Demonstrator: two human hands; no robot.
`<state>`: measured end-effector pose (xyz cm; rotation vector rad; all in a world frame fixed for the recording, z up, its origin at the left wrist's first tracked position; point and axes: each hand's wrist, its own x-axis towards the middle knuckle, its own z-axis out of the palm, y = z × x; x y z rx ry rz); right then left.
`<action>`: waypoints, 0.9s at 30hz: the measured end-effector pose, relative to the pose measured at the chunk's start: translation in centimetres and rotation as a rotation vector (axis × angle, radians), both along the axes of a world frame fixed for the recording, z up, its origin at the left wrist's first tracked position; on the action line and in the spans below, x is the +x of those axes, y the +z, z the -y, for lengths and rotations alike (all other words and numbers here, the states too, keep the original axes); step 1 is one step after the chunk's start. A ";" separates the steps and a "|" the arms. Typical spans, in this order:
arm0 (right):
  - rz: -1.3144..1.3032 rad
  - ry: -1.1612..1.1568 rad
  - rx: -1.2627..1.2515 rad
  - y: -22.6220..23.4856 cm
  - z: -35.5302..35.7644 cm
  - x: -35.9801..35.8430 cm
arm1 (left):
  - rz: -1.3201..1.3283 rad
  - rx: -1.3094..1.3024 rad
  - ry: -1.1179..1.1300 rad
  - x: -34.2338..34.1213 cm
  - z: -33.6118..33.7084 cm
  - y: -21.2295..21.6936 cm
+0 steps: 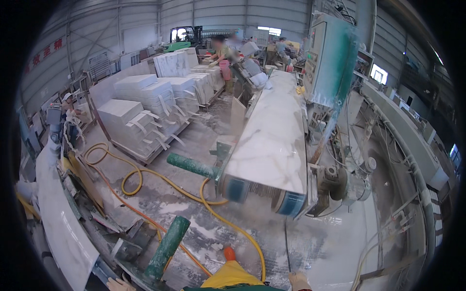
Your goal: The person guides large white stone slabs through a conveyor-fed polishing machine, using both hands to steady and align each slab as it moves. After polishing, the person lifts and stacks the finished slabs onto a nearby pile.
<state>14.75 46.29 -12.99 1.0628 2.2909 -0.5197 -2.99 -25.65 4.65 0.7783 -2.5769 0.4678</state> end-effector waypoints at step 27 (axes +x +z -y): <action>-0.111 0.229 -0.222 -3.7 17.9 -11.0 | -0.067 0.778 0.091 3.8 5.5 -3.1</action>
